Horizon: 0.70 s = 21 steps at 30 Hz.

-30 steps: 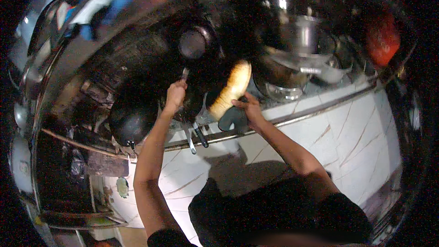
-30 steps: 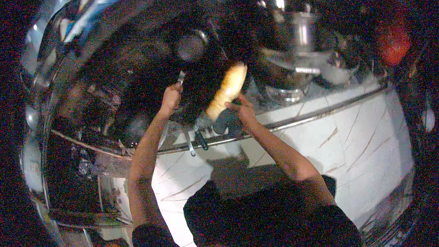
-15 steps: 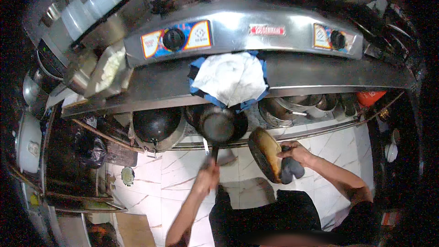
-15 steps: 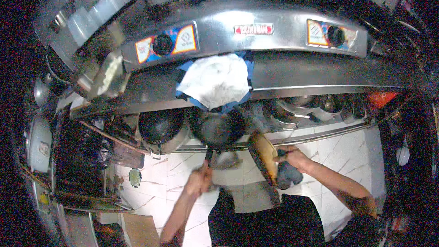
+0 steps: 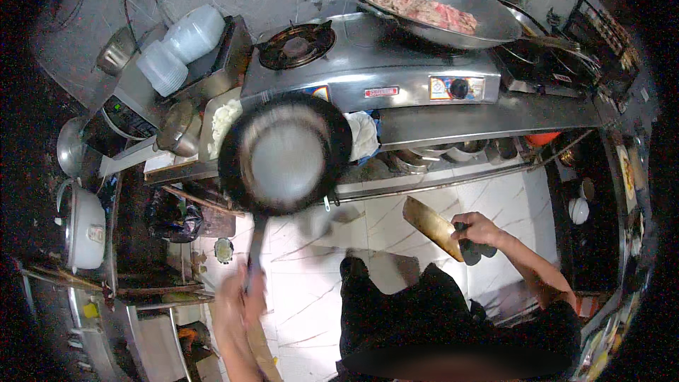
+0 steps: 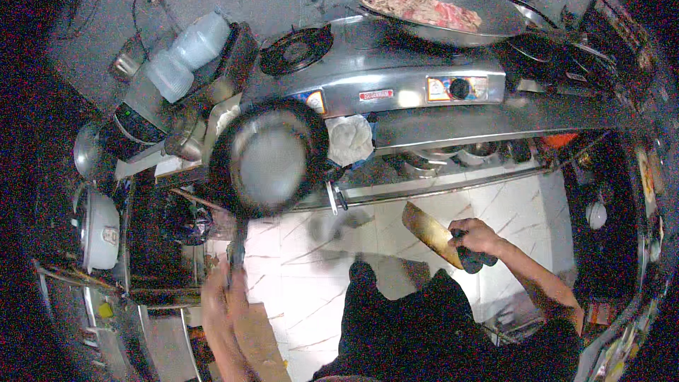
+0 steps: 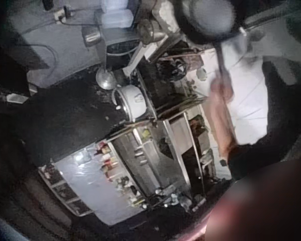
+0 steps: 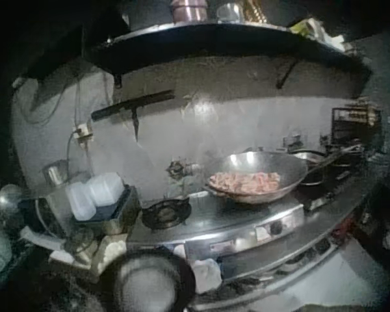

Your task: The person assembles tacos by adding cooked meat, shredded cheese, and chopped vegetables onto tortillas laid out on a stainless steel prep counter. They use tongs and a knife to transfer and chop ingredients, then place the assembled tacos into a container.

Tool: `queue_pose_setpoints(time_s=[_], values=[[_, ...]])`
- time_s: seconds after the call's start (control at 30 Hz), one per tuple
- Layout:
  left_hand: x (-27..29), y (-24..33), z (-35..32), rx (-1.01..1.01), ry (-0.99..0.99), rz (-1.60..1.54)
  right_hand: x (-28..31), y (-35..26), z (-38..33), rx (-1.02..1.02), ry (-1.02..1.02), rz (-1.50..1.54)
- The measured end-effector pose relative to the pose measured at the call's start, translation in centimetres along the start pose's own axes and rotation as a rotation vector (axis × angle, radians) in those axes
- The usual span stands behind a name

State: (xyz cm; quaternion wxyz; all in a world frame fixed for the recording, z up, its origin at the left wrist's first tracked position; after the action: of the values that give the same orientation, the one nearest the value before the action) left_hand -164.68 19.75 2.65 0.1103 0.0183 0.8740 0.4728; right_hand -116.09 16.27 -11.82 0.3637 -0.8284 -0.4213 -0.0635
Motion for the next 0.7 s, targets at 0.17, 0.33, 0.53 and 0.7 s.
queue_pose_setpoints(time_s=[0.17, 0.33, 0.53, 0.7], values=[[-2.7, 14.3, 16.9, -0.198, -0.344, -0.246, -1.3, -0.2, -4.2, 0.018, 0.173, 0.167], [-7.4, 21.9, 29.4, -0.095, -0.658, -0.219, -3.7, -1.2, -6.4, 0.016, 0.307, 0.29], [-6.7, 21.2, 37.1, 0.005, -0.725, -0.311, -6.1, -0.1, -6.8, -0.056, 0.383, 0.337], [-6.8, 19.5, 38.6, 0.002, -0.782, -0.277, -8.4, 2.2, -6.6, -0.041, 0.422, 0.534]])
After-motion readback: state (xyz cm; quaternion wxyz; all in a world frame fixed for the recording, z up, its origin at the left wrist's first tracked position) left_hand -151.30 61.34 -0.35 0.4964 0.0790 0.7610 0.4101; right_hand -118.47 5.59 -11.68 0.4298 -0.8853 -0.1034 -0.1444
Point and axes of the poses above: each hand's wrist, its own z-axis towards the middle knuckle, its own x-axis out of the back of the hand, y = z × x, the point moved 6 cm from there along z, towards the middle knuckle, and after that the axes turned 15 degrees about -y, right-handed, at the moved point
